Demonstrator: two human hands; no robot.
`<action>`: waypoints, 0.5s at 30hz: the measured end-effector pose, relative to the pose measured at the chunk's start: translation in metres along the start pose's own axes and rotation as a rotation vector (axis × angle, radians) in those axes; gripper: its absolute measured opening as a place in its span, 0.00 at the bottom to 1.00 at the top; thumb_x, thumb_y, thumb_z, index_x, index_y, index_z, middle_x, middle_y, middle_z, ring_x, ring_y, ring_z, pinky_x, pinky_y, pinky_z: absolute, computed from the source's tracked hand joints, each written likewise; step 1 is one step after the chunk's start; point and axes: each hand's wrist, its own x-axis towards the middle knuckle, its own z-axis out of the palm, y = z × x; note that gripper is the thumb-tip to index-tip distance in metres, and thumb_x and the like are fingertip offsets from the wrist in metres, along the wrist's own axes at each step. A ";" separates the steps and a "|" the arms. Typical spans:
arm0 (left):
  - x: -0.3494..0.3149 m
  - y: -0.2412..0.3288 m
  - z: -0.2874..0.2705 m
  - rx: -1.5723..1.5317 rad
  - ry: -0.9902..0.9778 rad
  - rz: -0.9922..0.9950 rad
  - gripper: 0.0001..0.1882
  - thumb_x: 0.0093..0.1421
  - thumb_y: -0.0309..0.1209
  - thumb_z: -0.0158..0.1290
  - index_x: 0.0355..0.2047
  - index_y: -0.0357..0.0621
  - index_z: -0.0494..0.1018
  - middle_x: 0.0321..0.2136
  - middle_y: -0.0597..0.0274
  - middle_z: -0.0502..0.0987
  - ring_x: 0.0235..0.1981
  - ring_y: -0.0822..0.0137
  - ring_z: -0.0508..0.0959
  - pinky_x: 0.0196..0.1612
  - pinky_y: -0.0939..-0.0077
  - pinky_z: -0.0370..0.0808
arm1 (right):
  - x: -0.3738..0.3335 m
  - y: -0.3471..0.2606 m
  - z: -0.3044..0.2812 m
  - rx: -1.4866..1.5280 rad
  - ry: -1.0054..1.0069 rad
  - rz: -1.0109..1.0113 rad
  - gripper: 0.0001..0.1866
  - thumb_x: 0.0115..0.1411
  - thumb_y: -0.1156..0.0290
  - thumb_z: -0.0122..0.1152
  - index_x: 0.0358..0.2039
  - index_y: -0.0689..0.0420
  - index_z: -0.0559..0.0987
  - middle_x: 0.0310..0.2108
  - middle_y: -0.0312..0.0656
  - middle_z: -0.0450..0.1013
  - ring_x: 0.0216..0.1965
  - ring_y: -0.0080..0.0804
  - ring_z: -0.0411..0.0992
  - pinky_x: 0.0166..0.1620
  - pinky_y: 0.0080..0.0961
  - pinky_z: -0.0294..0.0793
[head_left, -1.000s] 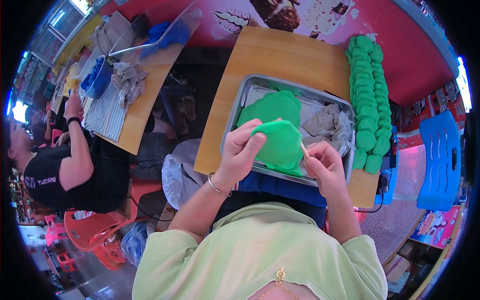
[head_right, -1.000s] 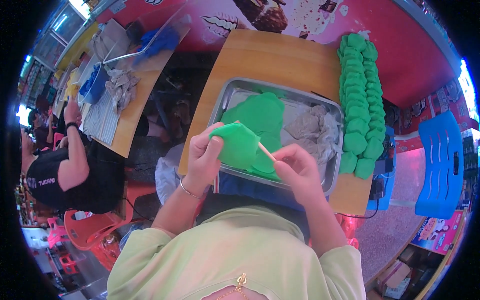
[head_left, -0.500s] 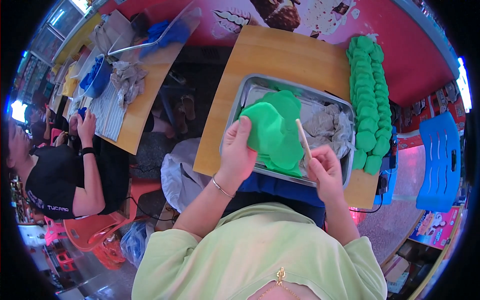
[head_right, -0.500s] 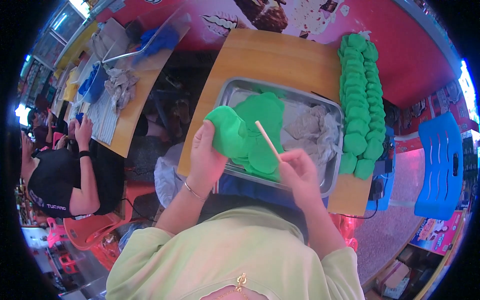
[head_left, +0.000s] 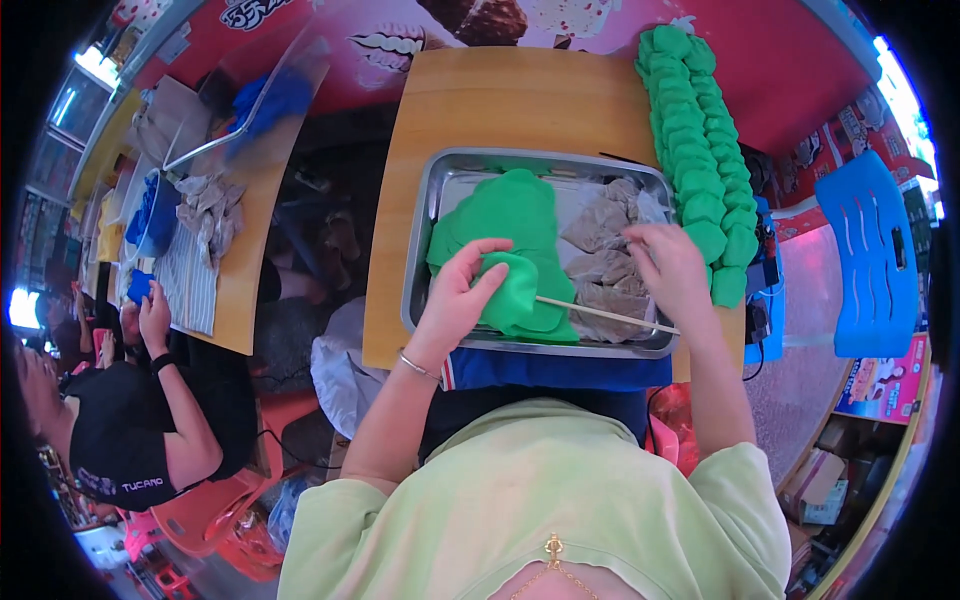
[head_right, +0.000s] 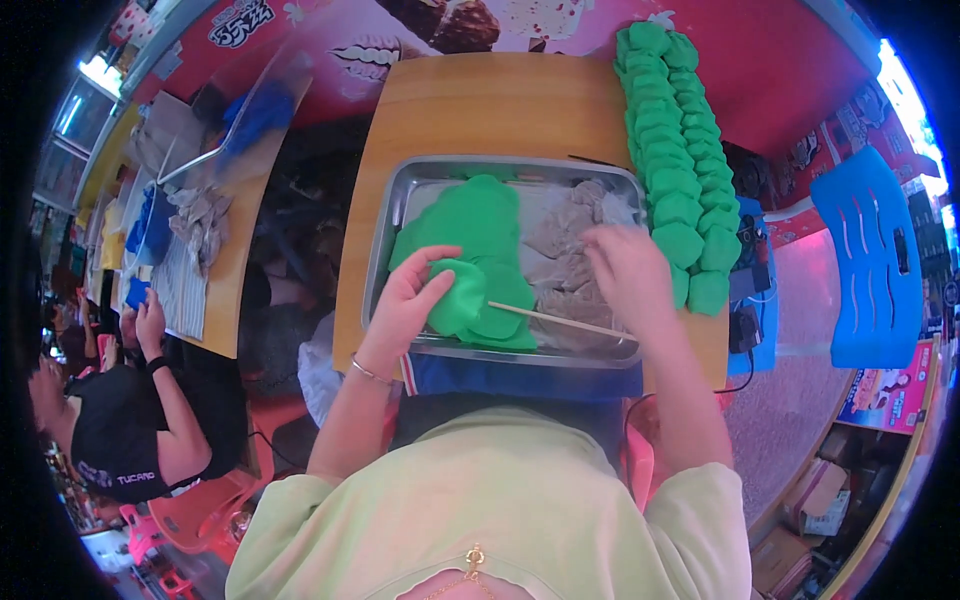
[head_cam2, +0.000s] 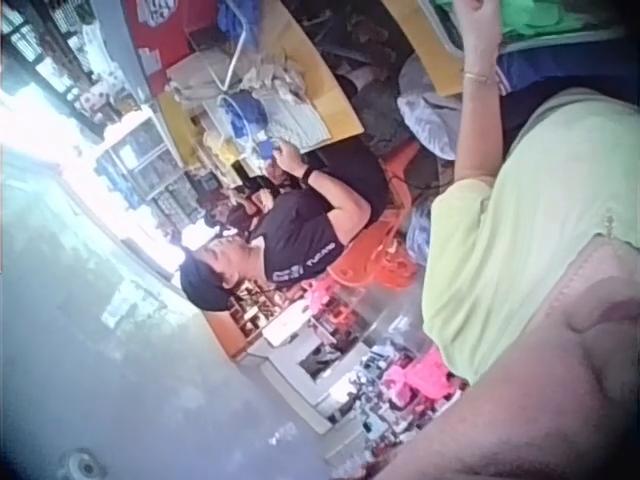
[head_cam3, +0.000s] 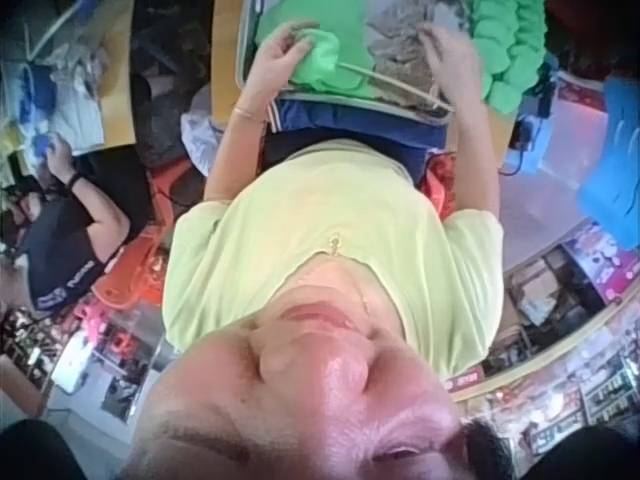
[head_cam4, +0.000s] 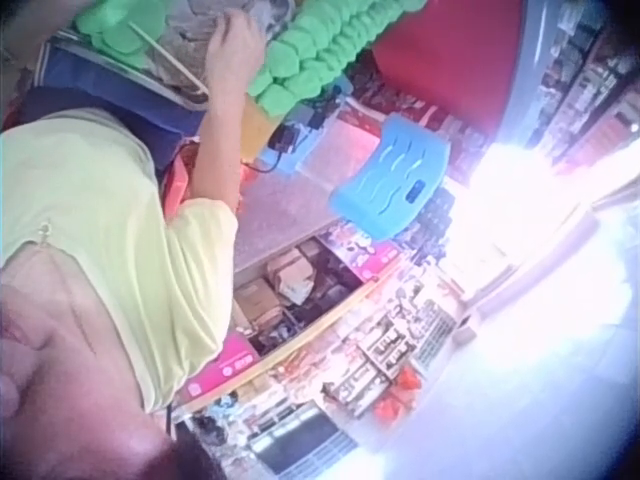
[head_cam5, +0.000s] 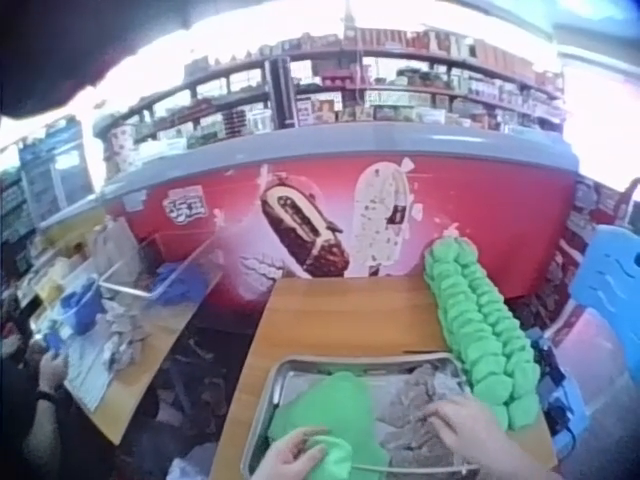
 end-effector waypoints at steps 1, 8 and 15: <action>0.002 -0.003 0.003 0.090 -0.020 0.013 0.15 0.61 0.25 0.49 0.49 0.39 0.67 0.35 0.64 0.74 0.36 0.79 0.72 0.39 0.84 0.69 | 0.010 0.008 0.006 -0.002 0.002 0.004 0.08 0.51 0.72 0.58 0.33 0.57 0.76 0.33 0.44 0.73 0.38 0.43 0.70 0.40 0.35 0.70; 0.001 -0.016 0.013 0.659 -0.006 0.204 0.23 0.52 0.25 0.56 0.49 0.40 0.66 0.32 0.58 0.72 0.37 0.73 0.72 0.39 0.79 0.69 | 0.051 0.035 0.036 -0.325 -0.177 0.028 0.08 0.51 0.68 0.58 0.32 0.55 0.74 0.32 0.43 0.73 0.38 0.43 0.71 0.40 0.38 0.71; 0.008 -0.007 0.010 0.644 0.042 0.335 0.22 0.55 0.26 0.54 0.52 0.42 0.66 0.48 0.57 0.69 0.47 0.69 0.70 0.46 0.74 0.70 | 0.051 0.027 0.017 0.565 -0.331 0.084 0.04 0.56 0.78 0.54 0.32 0.57 0.69 0.30 0.35 0.69 0.35 0.22 0.68 0.37 0.20 0.67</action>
